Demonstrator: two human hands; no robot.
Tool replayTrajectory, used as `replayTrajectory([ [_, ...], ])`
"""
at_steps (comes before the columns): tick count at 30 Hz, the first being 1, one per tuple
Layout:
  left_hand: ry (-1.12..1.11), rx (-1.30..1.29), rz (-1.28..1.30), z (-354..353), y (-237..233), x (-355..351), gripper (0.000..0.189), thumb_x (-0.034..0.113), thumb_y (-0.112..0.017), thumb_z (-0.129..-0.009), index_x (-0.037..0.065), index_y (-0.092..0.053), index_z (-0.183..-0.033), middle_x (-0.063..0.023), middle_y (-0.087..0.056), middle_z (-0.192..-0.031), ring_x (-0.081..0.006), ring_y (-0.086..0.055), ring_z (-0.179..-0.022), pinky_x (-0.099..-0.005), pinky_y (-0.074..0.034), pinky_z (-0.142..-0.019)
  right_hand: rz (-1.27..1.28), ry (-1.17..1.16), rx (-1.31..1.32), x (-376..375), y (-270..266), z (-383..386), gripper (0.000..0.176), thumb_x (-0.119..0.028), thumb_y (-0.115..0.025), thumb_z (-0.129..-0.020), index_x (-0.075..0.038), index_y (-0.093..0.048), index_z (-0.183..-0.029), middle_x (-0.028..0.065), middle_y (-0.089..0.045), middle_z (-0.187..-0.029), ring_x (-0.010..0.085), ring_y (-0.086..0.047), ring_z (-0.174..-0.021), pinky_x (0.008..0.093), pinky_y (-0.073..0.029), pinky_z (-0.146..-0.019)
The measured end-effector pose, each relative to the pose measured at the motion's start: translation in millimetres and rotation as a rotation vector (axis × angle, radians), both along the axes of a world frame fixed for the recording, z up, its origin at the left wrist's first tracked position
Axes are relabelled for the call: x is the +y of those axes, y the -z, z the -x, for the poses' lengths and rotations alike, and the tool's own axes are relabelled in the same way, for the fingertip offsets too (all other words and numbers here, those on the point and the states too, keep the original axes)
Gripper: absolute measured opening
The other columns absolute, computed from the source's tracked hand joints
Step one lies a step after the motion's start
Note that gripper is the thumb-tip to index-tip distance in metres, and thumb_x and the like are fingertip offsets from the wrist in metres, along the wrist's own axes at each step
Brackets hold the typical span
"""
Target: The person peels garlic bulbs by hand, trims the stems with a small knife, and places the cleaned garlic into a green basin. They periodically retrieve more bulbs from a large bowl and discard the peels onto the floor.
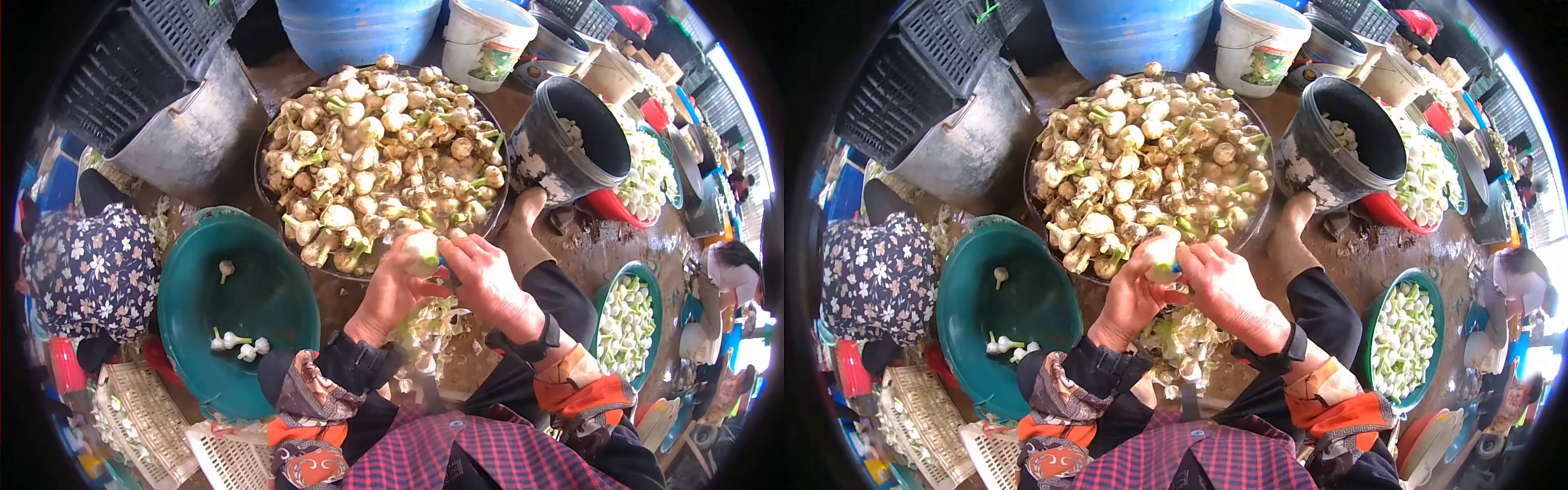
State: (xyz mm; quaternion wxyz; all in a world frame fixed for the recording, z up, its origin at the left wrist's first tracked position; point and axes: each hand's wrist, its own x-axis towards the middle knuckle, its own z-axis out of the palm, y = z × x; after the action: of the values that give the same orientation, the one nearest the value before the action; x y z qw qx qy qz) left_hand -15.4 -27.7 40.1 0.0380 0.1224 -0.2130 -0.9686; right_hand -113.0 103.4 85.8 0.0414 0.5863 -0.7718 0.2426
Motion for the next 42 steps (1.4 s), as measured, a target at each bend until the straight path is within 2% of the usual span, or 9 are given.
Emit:
replayTrajectory([
  [5, 0.021, -0.040, 0.108, 0.4, 14.3, -2.3, 0.040, 0.017, -0.052, -0.086, 0.004, -0.042, -0.122, -0.0104, -0.057, -0.104, -0.0213, -0.062, -0.082, -0.0346, -0.056, -0.060, -0.031, 0.092, 0.195, -4.8, 9.1, -15.0, 0.029, -0.011, -0.066, -0.058, -0.004, -0.050, -0.081, 0.0080, -0.053, -0.075, 0.0257, -0.055, -0.070, 0.0357, -0.048, -0.058],
  [17, 0.295, 0.022, 0.333, 0.3, 23.6, -2.2, 0.047, 0.023, -0.063, -0.074, -0.003, -0.050, -0.111, -0.0135, -0.062, -0.091, -0.0177, -0.064, -0.072, -0.0268, -0.052, -0.056, 0.058, 0.174, 0.147, -17.7, 32.1, 63.1, 0.022, -0.003, -0.059, -0.062, -0.001, -0.048, -0.081, 0.0150, -0.053, -0.072, 0.0321, -0.056, -0.071, 0.0414, -0.045, -0.062],
  [18, 0.310, 0.005, 0.295, -0.7, 18.2, -1.8, 0.047, 0.023, -0.064, -0.075, -0.003, -0.050, -0.111, -0.0134, -0.063, -0.090, -0.0180, -0.064, -0.070, -0.0259, -0.052, -0.054, -0.054, 0.379, 0.055, -19.3, 29.1, 60.2, 0.014, -0.004, -0.057, -0.065, -0.002, -0.053, -0.078, 0.0170, -0.059, -0.077, 0.0315, -0.060, -0.076, 0.0400, -0.048, -0.065],
  [20, 0.322, -0.027, 0.230, -4.1, 3.9, -7.0, 0.045, 0.023, -0.065, -0.076, -0.003, -0.050, -0.110, -0.0131, -0.063, -0.087, -0.0186, -0.065, -0.066, -0.0241, -0.051, -0.050, -0.732, 0.266, -0.095, -7.7, 47.0, 49.7, 0.012, -0.009, -0.057, -0.068, -0.002, -0.060, -0.076, 0.0181, -0.063, -0.080, 0.0314, -0.063, -0.079, 0.0404, -0.050, -0.069],
  [23, 0.186, -0.161, 0.328, -0.6, -0.8, -7.1, 0.036, 0.021, -0.062, -0.081, -0.002, -0.053, -0.107, -0.0101, -0.064, -0.080, -0.0158, -0.064, -0.061, -0.0236, -0.049, -0.044, -1.153, -0.048, -0.219, 24.7, 49.8, 24.8, 0.024, -0.011, -0.059, -0.070, -0.005, -0.066, -0.093, 0.0154, -0.065, -0.082, 0.0315, -0.064, -0.081, 0.0411, -0.050, -0.070],
  [27, 0.116, -0.261, 0.754, 4.5, 17.2, 1.3, 0.034, 0.023, -0.070, -0.074, 0.000, -0.061, -0.097, -0.0045, -0.064, -0.078, -0.0111, -0.062, -0.064, -0.0247, -0.048, -0.053, -0.084, 0.022, -0.547, 24.6, 11.8, 34.4, 0.037, 0.004, -0.060, -0.069, -0.005, -0.058, -0.105, 0.0131, -0.062, -0.086, 0.0347, -0.060, -0.081, 0.0391, -0.048, -0.069],
  [31, 0.088, -0.311, 1.093, 8.3, 27.3, 6.6, 0.038, 0.016, -0.076, -0.067, -0.001, -0.062, -0.099, -0.0026, -0.062, -0.082, -0.0081, -0.058, -0.071, -0.0234, -0.047, -0.063, -0.083, -0.249, -0.226, 10.8, -2.7, 25.9, 0.042, 0.004, -0.059, -0.065, -0.006, -0.056, -0.105, 0.0114, -0.058, -0.082, 0.0329, -0.059, -0.078, 0.0389, -0.048, -0.065],
  [33, 0.007, -0.311, 1.237, 4.5, 19.4, 7.6, 0.037, 0.028, -0.076, -0.064, 0.006, -0.066, -0.091, -0.0086, -0.066, -0.076, -0.0170, -0.063, -0.069, -0.0305, -0.049, -0.065, -0.152, -0.247, -0.164, 10.1, 1.8, 25.7, 0.035, 0.004, -0.057, -0.064, -0.006, -0.056, -0.099, 0.0101, -0.057, -0.078, 0.0319, -0.059, -0.076, 0.0392, -0.048, -0.063],
  [42, 0.044, -0.319, 1.266, 2.8, 18.0, 1.4, 0.035, 0.012, -0.075, -0.064, 0.001, -0.064, -0.096, -0.0058, -0.064, -0.084, -0.0117, -0.060, -0.075, -0.0262, -0.049, -0.070, -0.142, -0.044, 0.061, 1.7, 21.0, 3.0, 0.016, -0.002, -0.059, -0.063, -0.004, -0.049, -0.075, 0.0101, -0.053, -0.068, 0.0286, -0.059, -0.068, 0.0373, -0.048, -0.058],
])
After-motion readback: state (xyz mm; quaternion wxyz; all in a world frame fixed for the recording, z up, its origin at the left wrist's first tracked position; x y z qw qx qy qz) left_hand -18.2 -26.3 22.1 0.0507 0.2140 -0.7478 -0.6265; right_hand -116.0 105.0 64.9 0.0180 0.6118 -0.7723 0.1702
